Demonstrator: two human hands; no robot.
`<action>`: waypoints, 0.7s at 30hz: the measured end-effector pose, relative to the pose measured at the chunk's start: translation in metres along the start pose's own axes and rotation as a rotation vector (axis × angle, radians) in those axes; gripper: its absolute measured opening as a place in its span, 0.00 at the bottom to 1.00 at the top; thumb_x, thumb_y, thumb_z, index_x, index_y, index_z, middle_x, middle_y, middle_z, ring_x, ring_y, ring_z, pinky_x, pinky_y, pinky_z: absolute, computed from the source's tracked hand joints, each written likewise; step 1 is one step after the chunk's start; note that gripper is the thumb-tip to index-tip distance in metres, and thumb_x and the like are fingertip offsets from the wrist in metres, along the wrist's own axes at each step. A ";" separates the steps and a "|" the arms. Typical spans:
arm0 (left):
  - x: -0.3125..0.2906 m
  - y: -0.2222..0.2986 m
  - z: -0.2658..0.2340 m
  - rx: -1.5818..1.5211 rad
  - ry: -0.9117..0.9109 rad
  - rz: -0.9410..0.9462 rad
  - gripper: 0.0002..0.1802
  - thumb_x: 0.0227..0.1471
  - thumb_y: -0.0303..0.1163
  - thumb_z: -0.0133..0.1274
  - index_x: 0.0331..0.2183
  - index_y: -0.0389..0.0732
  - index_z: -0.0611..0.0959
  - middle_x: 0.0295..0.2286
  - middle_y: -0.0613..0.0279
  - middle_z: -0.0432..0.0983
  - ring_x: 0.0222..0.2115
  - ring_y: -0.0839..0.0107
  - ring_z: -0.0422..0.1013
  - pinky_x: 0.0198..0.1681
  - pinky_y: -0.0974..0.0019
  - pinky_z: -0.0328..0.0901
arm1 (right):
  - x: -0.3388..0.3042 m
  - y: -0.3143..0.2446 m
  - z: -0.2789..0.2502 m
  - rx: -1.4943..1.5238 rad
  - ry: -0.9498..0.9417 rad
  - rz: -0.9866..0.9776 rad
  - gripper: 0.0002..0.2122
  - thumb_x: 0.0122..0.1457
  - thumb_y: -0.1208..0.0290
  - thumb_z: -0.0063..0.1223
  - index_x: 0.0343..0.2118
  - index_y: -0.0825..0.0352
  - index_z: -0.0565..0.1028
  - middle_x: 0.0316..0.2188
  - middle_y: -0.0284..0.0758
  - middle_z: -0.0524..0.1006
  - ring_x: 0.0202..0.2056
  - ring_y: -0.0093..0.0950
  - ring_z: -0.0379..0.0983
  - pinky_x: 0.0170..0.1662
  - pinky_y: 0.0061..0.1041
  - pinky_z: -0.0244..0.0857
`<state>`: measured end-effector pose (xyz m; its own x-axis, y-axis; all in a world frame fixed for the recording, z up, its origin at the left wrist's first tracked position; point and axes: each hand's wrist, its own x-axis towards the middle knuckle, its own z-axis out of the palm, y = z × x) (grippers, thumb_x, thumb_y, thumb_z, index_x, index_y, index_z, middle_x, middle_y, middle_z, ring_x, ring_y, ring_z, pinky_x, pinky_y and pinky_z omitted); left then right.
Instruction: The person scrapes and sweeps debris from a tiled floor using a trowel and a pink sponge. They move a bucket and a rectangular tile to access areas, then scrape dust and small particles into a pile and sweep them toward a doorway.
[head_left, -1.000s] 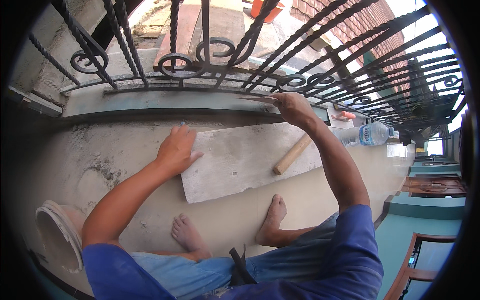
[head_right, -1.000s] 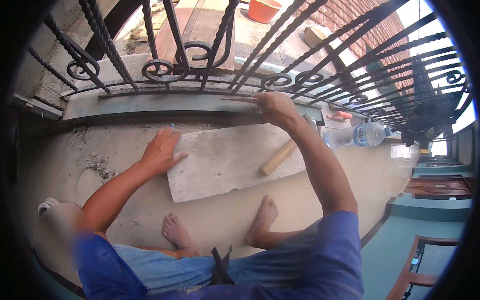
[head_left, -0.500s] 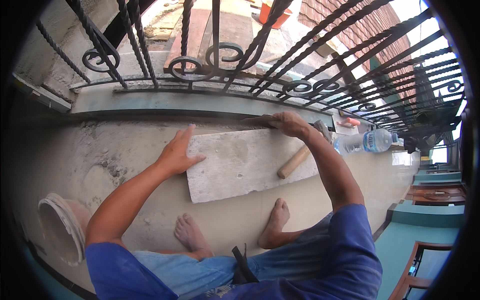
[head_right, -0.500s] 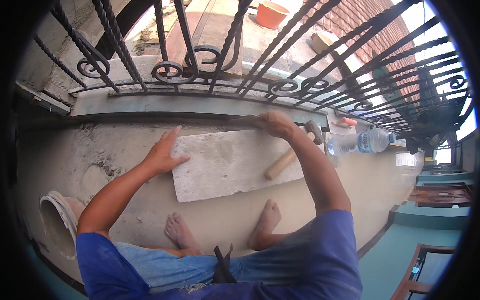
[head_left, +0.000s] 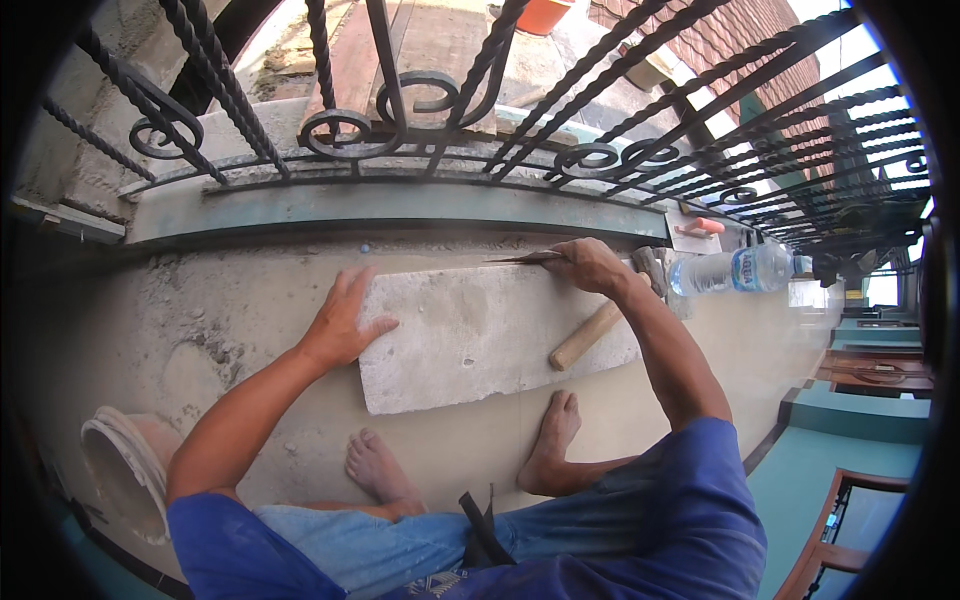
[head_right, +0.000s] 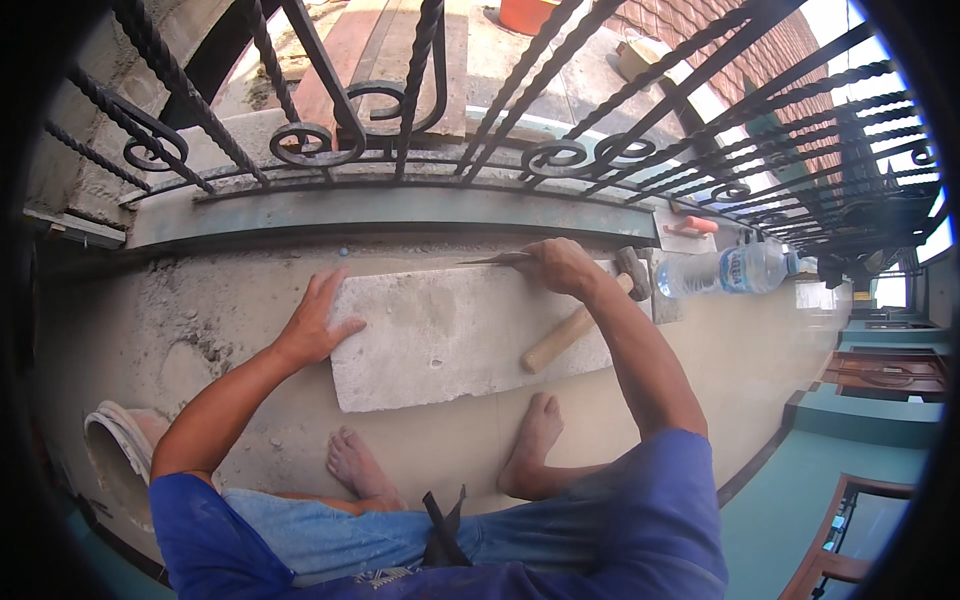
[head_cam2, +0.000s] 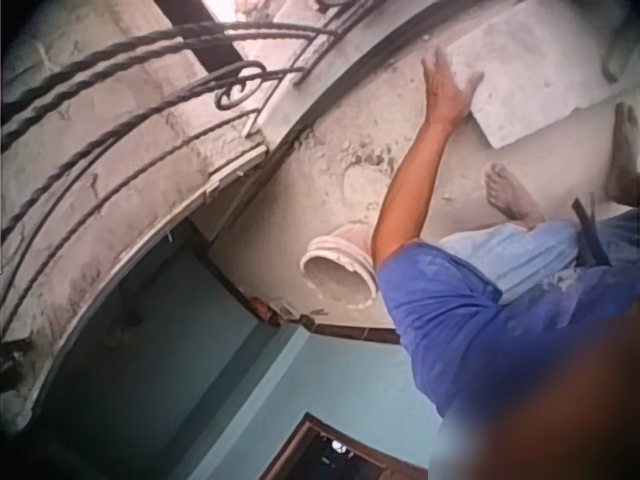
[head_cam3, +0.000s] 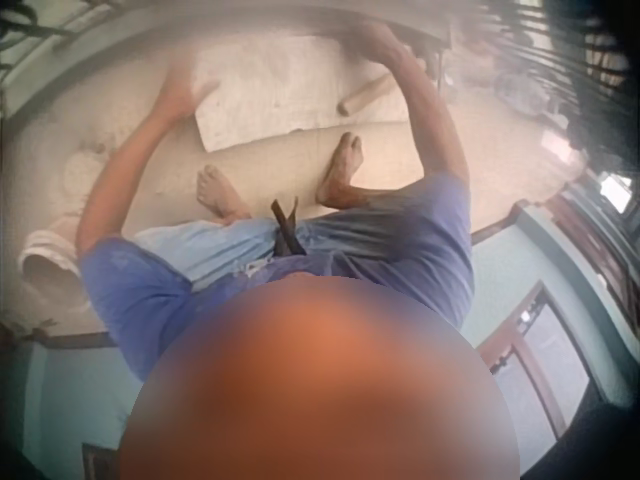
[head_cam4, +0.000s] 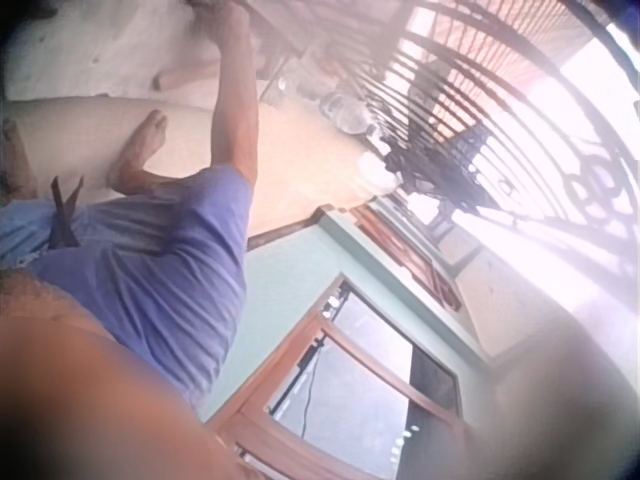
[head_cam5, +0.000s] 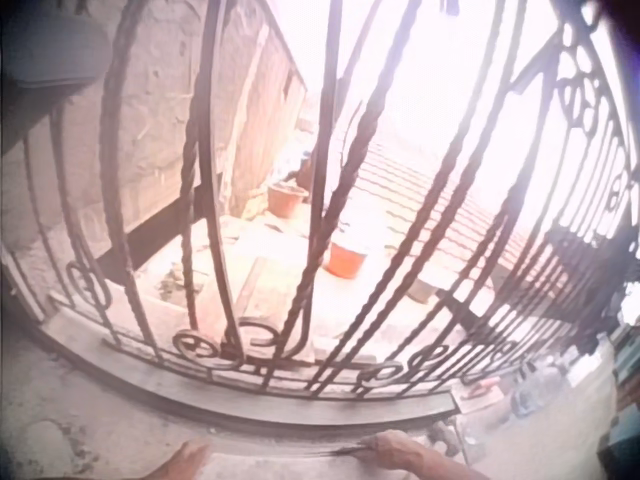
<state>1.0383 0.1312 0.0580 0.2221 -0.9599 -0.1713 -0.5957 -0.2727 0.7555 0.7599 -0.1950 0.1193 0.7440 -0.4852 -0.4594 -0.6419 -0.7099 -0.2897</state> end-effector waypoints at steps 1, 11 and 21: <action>0.001 0.002 -0.001 -0.002 -0.014 0.001 0.44 0.56 0.45 0.62 0.64 0.35 0.61 0.59 0.40 0.58 0.61 0.42 0.58 0.65 0.52 0.55 | -0.001 0.003 -0.002 0.018 -0.059 0.041 0.15 0.65 0.59 0.52 0.48 0.60 0.81 0.34 0.47 0.82 0.39 0.47 0.79 0.43 0.43 0.69; -0.090 -0.024 -0.036 0.121 0.269 0.004 0.26 0.56 0.34 0.59 0.53 0.36 0.73 0.50 0.43 0.67 0.53 0.46 0.64 0.58 0.50 0.60 | 0.019 0.059 0.001 -0.172 0.022 0.165 0.19 0.54 0.79 0.45 0.48 0.62 0.81 0.36 0.49 0.81 0.42 0.49 0.78 0.45 0.43 0.70; -0.237 -0.106 0.057 0.410 0.556 -0.535 0.28 0.56 0.32 0.56 0.57 0.34 0.72 0.56 0.45 0.64 0.59 0.44 0.58 0.63 0.44 0.53 | 0.048 -0.024 0.016 -0.048 -0.006 -0.020 0.14 0.58 0.75 0.48 0.44 0.66 0.81 0.33 0.51 0.81 0.39 0.49 0.78 0.42 0.43 0.70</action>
<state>1.0048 0.3842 -0.0172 0.8319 -0.5544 -0.0241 -0.5110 -0.7823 0.3564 0.8078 -0.1933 0.0909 0.7553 -0.4674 -0.4594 -0.6171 -0.7432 -0.2585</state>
